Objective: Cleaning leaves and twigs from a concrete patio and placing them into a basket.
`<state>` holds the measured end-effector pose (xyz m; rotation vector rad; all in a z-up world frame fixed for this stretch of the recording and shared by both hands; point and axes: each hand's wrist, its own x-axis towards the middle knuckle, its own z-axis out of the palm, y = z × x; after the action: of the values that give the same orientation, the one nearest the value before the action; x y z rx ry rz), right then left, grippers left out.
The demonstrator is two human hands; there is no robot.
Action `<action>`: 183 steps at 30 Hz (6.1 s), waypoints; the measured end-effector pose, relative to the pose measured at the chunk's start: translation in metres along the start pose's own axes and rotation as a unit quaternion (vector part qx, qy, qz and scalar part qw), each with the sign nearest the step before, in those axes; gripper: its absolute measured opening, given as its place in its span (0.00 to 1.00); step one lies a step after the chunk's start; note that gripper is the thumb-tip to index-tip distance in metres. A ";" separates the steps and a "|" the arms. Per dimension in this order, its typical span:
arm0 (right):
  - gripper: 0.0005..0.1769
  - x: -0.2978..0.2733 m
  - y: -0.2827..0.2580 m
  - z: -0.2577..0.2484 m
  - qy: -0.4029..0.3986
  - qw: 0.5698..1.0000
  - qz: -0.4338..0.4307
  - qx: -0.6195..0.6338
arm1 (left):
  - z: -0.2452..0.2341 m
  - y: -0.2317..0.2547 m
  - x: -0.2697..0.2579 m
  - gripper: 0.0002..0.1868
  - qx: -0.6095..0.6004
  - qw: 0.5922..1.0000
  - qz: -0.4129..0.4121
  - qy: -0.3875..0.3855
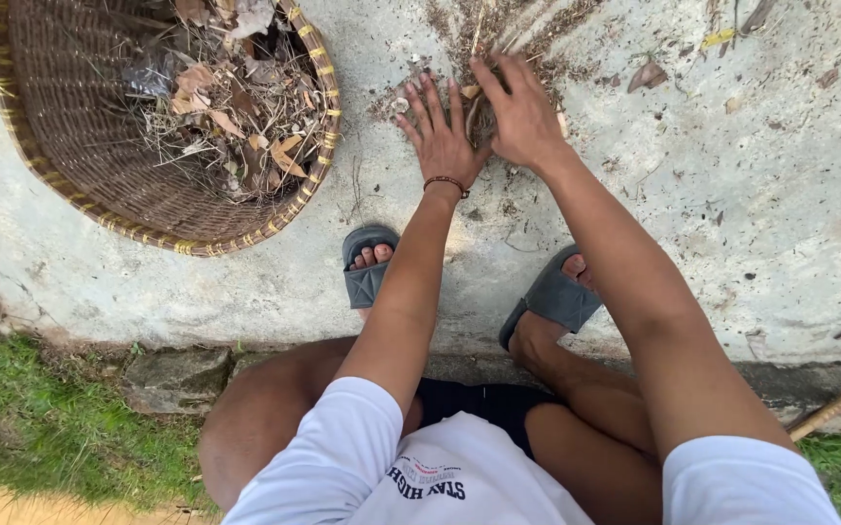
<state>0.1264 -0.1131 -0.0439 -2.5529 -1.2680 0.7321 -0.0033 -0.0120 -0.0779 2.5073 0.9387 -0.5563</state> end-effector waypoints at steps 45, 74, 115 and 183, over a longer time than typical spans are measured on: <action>0.22 -0.062 -0.107 -0.134 0.123 0.964 0.154 0.178 | -0.188 0.036 -0.052 0.10 -0.116 0.959 0.243 0.085; 0.16 0.067 -0.313 -0.077 -0.031 0.715 0.065 0.695 | -0.309 -0.167 -0.081 0.24 -0.145 0.981 -0.055 0.115; 0.42 0.021 -0.339 -0.085 0.115 0.956 0.003 0.271 | -0.303 -0.213 -0.067 0.34 -0.332 0.895 -0.274 0.117; 0.02 -0.183 -0.090 -0.289 0.256 0.890 -0.083 0.369 | -0.347 0.130 -0.149 0.09 -0.111 0.891 0.413 0.151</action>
<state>0.1191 -0.1910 0.3015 -1.8068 -0.8004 0.3557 0.0595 -0.0068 0.3166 2.5003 -0.0482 0.2077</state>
